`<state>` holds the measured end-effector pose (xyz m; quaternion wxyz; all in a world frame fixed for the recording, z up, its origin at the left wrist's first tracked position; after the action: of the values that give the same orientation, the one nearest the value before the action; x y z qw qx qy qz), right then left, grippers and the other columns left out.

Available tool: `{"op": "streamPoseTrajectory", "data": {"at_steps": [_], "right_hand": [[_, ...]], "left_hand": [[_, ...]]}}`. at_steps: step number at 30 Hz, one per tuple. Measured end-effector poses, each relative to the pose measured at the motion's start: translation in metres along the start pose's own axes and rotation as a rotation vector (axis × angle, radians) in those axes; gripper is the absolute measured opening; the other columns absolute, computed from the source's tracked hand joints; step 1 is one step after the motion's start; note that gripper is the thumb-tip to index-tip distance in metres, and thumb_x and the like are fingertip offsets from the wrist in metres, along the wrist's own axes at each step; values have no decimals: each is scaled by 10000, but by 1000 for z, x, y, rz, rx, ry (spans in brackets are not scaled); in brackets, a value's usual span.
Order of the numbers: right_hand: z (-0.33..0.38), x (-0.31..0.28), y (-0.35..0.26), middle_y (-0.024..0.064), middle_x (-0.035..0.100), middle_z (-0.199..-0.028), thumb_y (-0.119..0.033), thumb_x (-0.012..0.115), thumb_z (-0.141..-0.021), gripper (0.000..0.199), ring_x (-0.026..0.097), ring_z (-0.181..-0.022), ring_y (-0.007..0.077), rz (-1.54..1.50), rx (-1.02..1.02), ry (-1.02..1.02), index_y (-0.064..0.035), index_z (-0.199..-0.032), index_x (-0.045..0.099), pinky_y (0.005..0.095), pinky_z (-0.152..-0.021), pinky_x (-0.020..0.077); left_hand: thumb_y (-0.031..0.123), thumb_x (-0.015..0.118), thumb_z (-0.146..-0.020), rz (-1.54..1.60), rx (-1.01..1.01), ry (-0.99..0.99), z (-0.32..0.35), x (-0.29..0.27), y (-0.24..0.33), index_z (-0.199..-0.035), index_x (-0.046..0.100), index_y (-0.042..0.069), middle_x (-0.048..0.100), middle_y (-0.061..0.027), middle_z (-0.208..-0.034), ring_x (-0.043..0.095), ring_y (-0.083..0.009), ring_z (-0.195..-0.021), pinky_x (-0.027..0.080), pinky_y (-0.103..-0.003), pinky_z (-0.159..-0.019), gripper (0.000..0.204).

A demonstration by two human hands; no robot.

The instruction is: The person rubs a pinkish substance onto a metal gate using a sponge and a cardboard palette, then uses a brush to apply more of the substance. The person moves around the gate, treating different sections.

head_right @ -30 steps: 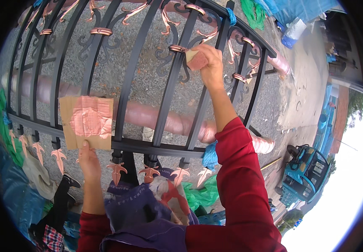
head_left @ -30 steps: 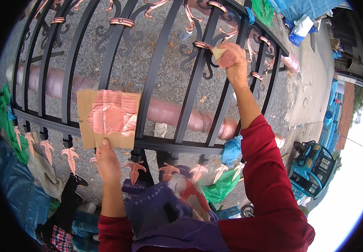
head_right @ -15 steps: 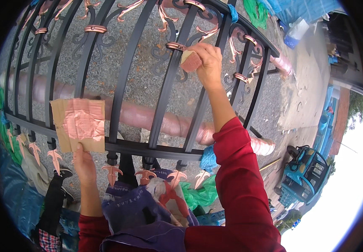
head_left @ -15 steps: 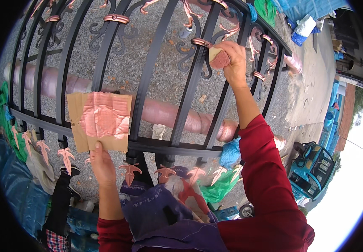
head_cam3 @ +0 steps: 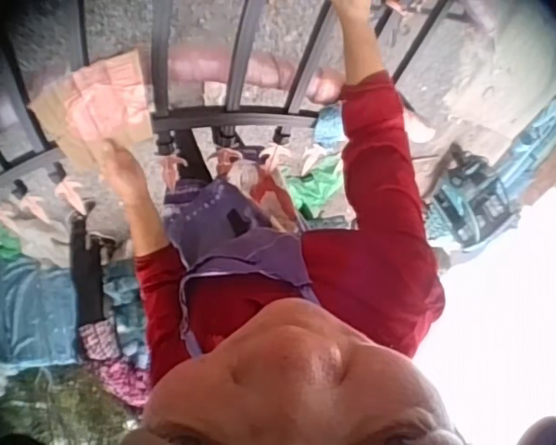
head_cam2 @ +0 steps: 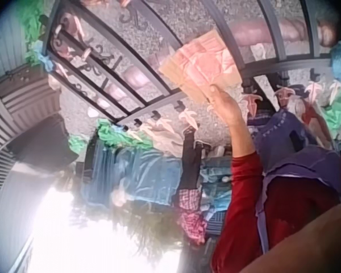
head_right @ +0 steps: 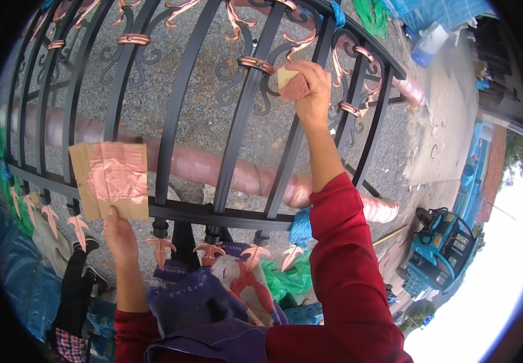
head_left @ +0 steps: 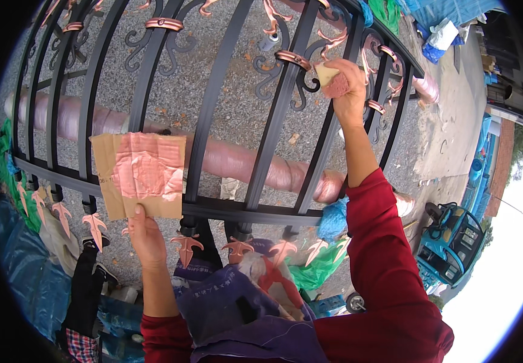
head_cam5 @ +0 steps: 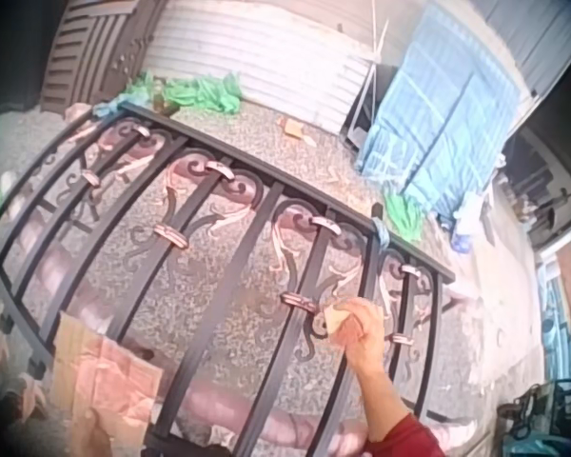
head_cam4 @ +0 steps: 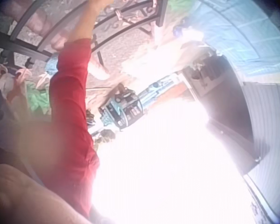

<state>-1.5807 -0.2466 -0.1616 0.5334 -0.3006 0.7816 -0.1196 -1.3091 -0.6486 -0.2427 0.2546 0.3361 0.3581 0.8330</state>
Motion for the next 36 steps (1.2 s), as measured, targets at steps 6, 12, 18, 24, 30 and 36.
{"op": "streamPoseTrajectory", "data": {"at_steps": [6, 12, 18, 24, 30, 36], "right_hand": [[-1, 8, -3, 23, 626, -1017, 22, 702, -605, 382, 503, -950, 233, 76, -38, -70, -162, -939, 681, 319, -866, 395], [16, -22, 10, 58, 607, -1012, 57, 612, -695, 321, 524, -989, 241, -102, 89, 137, -102, -971, 655, 322, -908, 385], [61, -4, -47, 53, 575, -1048, 25, 610, -813, 202, 536, -990, 163, -438, 362, 9, -12, -1012, 611, 277, -890, 416], [86, 24, -124, 75, 572, -1059, 39, 664, -727, 287, 541, -995, 182, -474, 284, -251, -1, -1006, 610, 302, -887, 422], [80, 35, -163, 72, 603, -1017, -26, 673, -615, 373, 531, -956, 261, -362, 132, -295, -67, -985, 648, 350, -862, 399], [80, 42, -178, 51, 602, -979, -4, 637, -614, 369, 522, -934, 261, -282, 37, -437, -88, -973, 640, 363, -846, 368]], "left_hand": [[211, 529, -939, -14, 2, 2, -2, -6, -2, -1300, 427, -2, 508, -63, -1291, 476, -144, -1173, 328, -309, -1015, 431], [207, 519, -944, -22, 8, 24, 1, 3, 1, -1272, 452, -10, 529, -72, -1258, 494, -149, -1143, 342, -306, -999, 399], [205, 536, -937, -146, -57, 28, 12, 38, 0, -1154, 534, -16, 594, -68, -1127, 561, -130, -1006, 419, -292, -900, 310], [236, 565, -937, -361, -108, -8, 22, 100, -7, -964, 635, -13, 624, -9, -811, 536, -56, -723, 428, -207, -656, 260], [239, 557, -937, -438, -67, -61, 25, 107, -20, -927, 629, -10, 619, -23, -792, 536, -73, -727, 431, -231, -676, 259], [252, 540, -945, -538, -51, -62, 32, 105, -17, -916, 614, 11, 600, -20, -768, 534, -79, -691, 424, -224, -644, 254]]}}
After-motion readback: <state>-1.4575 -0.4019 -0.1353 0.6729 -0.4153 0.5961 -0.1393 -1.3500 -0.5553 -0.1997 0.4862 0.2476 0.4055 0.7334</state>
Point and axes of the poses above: each hand's wrist, its own z-axis away from the middle knuckle, its own x-axis out of the palm, y = z × x, the point moved 8 cm from there along -z, towards the middle knuckle
